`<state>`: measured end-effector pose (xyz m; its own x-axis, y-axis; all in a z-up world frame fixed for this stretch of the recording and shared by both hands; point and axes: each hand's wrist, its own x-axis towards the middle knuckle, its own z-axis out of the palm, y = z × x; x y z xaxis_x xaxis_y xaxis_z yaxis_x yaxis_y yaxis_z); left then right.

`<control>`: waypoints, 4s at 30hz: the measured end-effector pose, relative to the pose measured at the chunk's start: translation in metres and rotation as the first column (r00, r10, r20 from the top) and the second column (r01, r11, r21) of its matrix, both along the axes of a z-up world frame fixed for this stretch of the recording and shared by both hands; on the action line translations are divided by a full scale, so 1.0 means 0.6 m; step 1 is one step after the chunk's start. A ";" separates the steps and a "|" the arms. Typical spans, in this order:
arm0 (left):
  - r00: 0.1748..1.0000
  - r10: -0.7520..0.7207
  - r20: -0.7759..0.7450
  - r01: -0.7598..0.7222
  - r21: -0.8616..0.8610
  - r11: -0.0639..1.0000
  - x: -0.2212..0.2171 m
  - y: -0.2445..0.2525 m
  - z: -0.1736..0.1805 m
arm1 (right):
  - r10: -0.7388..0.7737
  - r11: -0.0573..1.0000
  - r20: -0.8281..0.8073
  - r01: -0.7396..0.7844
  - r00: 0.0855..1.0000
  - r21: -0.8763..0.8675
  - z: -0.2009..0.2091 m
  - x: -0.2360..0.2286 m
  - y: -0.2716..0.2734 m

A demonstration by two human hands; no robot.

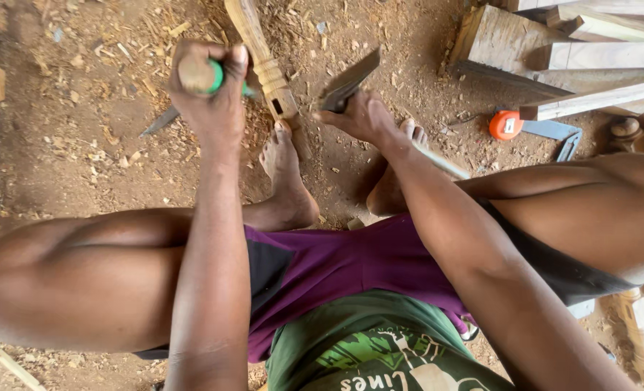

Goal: The person carves and notches a decorative wooden leg using an adze and a chisel, striking the tools with a hammer while holding the wood with their hands and feet.

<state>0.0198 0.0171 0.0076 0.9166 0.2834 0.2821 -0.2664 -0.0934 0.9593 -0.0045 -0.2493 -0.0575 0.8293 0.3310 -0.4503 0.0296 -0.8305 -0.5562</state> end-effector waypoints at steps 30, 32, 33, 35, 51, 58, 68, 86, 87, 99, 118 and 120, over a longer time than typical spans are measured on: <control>0.736 0.173 -0.654 0.023 0.280 0.960 -0.005 0.050 -0.047 | -0.038 0.997 -0.121 0.046 0.992 0.063 -0.185 -0.066 0.139; 0.734 0.134 -0.666 0.059 0.259 0.964 0.020 0.036 -0.006 | 0.044 0.999 -0.113 -0.042 0.993 0.021 -0.143 -0.060 0.136; 0.724 0.115 -0.680 0.076 0.245 0.967 0.034 0.029 0.016 | -0.148 0.984 -0.113 0.157 0.983 0.078 -0.118 -0.056 0.129; 0.750 0.044 -0.660 0.121 0.203 0.972 0.062 0.026 0.066 | -0.326 0.929 -0.114 0.340 0.939 0.144 -0.052 -0.049 0.121; 0.793 -0.577 0.196 0.606 -0.162 0.779 0.052 -0.011 0.473 | -0.199 0.849 0.202 0.065 0.959 0.524 0.480 -0.105 0.064; 0.892 -0.371 0.259 0.441 -0.311 0.842 -0.037 -0.009 0.534 | -0.005 0.956 0.370 -0.104 0.929 0.274 0.479 -0.182 -0.015; 0.781 -0.524 0.340 0.614 -0.570 0.546 -0.010 0.072 0.502 | -0.103 0.924 0.690 -0.188 0.717 0.333 0.466 -0.125 0.047; 0.648 -0.644 0.408 0.752 -0.475 0.456 0.025 0.150 0.471 | -0.294 0.816 0.599 -0.130 0.745 0.563 0.457 -0.056 0.081; 0.653 -0.642 0.402 0.746 -0.487 0.454 0.021 0.150 0.470 | -0.288 0.805 0.591 -0.144 0.754 0.576 0.459 -0.055 0.079; 0.662 -0.671 0.334 0.747 -0.359 0.559 -0.005 0.151 0.504 | -0.294 0.793 0.593 -0.155 0.750 0.589 0.468 -0.053 0.081; 0.603 -0.639 0.478 0.797 -0.327 0.507 0.001 0.063 0.489 | -0.272 0.662 0.467 -0.189 0.841 0.725 0.385 -0.045 0.092; 0.589 -0.664 0.461 0.808 -0.334 0.484 -0.001 0.055 0.500 | -0.260 0.614 0.422 -0.188 0.869 0.766 0.372 -0.043 0.094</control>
<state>0.0193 0.0500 0.3077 0.7683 -0.3109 0.5595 -0.2334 0.6779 0.6972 -0.0305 -0.1931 0.1656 0.8642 0.3234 0.3853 0.4370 -0.1032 -0.8935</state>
